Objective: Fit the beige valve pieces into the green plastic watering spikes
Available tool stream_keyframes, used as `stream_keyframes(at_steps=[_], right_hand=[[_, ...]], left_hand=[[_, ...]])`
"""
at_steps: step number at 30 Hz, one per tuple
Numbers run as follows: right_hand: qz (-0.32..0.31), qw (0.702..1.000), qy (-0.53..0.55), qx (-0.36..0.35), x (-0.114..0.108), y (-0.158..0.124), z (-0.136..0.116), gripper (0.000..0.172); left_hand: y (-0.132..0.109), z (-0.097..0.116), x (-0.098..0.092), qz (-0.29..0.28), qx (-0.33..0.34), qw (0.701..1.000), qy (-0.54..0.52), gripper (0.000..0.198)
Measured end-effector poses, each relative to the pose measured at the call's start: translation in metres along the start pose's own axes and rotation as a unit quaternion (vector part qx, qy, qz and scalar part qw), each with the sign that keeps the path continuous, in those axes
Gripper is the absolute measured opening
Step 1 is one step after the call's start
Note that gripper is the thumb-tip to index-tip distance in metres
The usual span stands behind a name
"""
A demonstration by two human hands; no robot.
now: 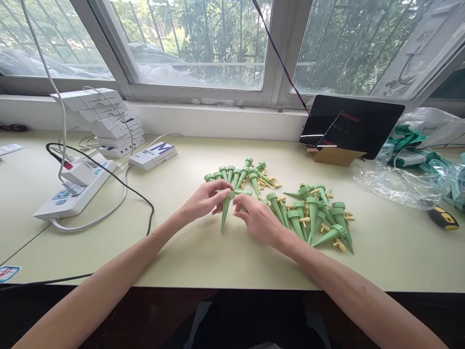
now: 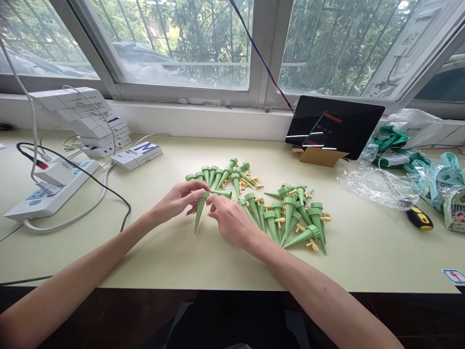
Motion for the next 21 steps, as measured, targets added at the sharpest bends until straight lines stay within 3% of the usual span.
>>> stream_keyframes(at_steps=[8, 21], right_hand=[[0.066, 0.997, 0.024, 0.027, -0.01, 0.001, 0.001, 0.016], [0.08, 0.996, 0.021, 0.028, -0.01, 0.0, 0.002, 0.017]], left_hand=[[-0.001, 0.0, 0.008, -0.033, -0.001, 0.999, -0.022, 0.029], [-0.003, -0.002, 0.014, -0.047, 0.008, 0.998, -0.051, 0.028]])
Point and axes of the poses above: each hand's wrist, its own y-axis towards the middle knuckle, its own x-axis out of the palm, z = x × y, the point moved 3 cm from there along y, towards the middle knuckle, and after that the axes turned 12 degrees about -y, right-handed, at the moved point
